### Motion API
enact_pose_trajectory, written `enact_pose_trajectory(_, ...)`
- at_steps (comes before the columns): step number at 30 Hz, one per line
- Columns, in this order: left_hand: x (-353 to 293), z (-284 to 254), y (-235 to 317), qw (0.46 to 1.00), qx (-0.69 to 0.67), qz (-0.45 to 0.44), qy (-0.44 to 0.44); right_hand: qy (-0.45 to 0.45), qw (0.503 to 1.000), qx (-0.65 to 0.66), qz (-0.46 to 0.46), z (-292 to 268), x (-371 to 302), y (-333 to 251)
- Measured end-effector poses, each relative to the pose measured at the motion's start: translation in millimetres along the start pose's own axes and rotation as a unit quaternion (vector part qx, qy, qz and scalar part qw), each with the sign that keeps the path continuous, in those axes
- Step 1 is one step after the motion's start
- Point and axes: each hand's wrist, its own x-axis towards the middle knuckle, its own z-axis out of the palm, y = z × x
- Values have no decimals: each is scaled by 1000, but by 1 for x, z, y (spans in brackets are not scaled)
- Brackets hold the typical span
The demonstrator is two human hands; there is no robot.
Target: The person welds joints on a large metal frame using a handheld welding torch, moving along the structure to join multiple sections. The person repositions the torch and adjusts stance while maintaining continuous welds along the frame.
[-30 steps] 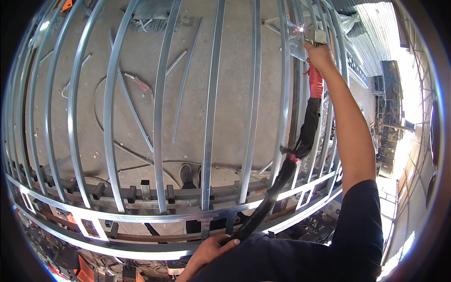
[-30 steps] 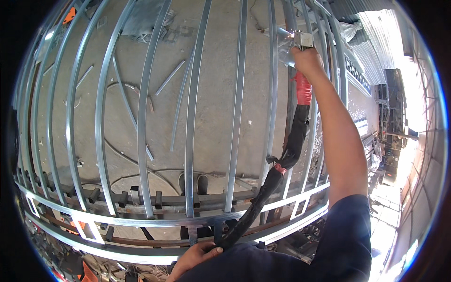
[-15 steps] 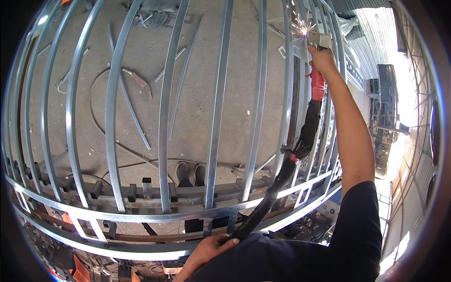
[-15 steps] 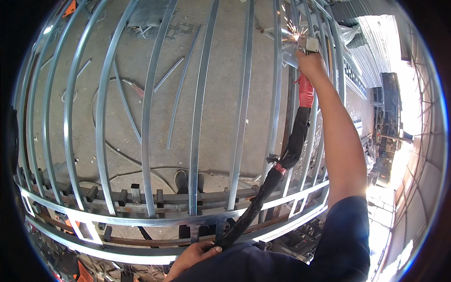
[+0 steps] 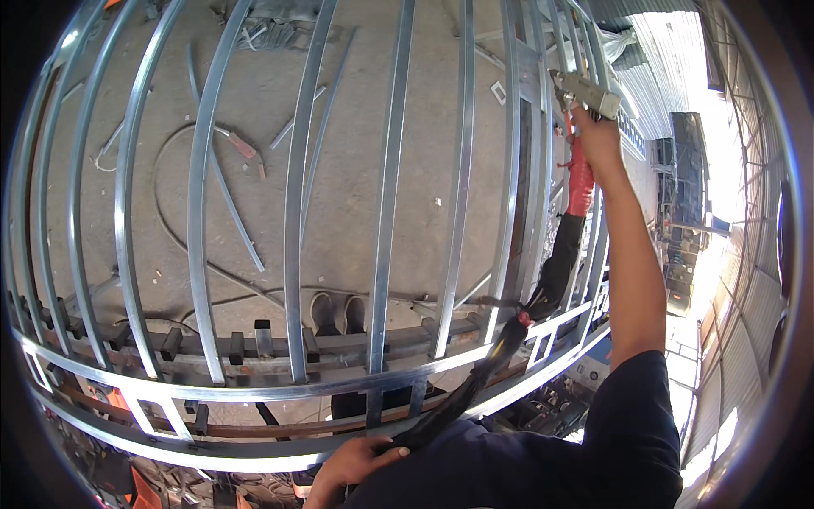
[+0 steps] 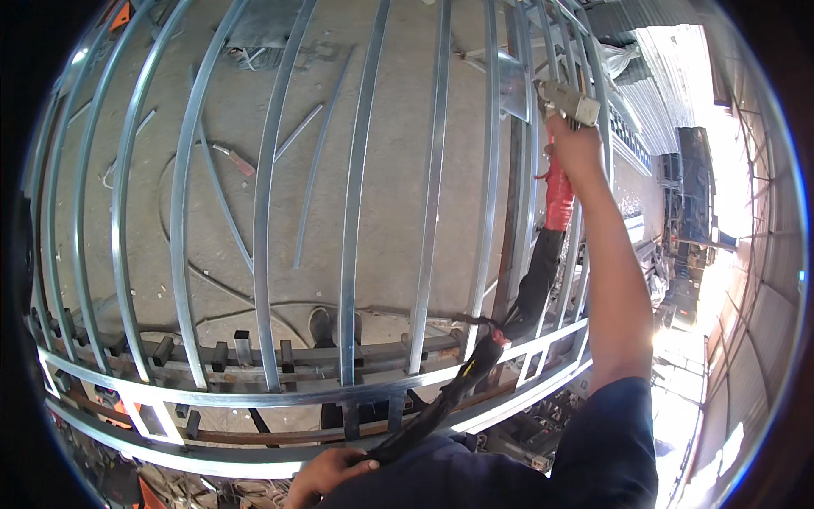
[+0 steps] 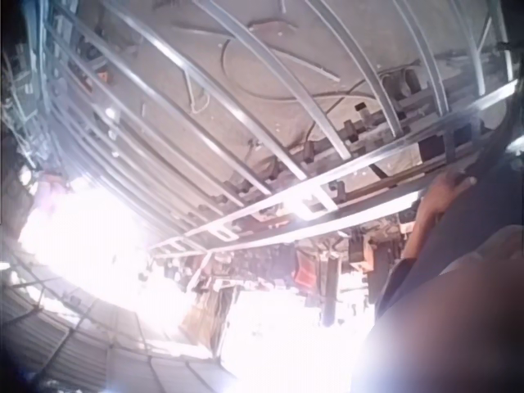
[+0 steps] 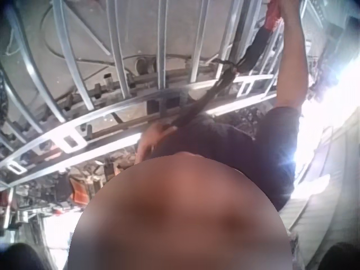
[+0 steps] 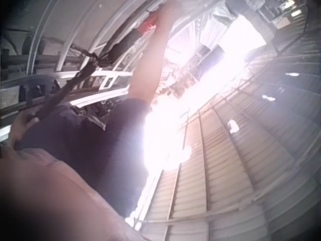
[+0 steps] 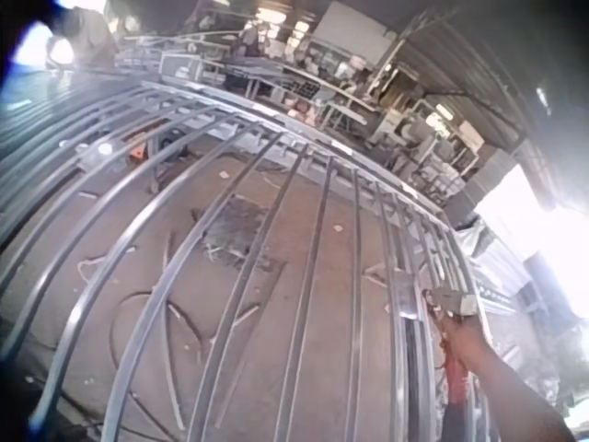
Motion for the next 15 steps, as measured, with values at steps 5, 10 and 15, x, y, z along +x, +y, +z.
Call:
enact_pose_trajectory(5, -7, -1, -12, 998, 65, -15, 4, -8, 1000, -26, 13, 2, -31, 28)
enact_pose_trajectory(10, -12, -3, -10, 997, 76, -31, 12, 3, 999, -32, 2, 8, -51, 36)
enact_pose_trajectory(15, -19, -4, 0, 996, 82, -37, 9, -12, 998, -57, -8, 8, -54, 36)
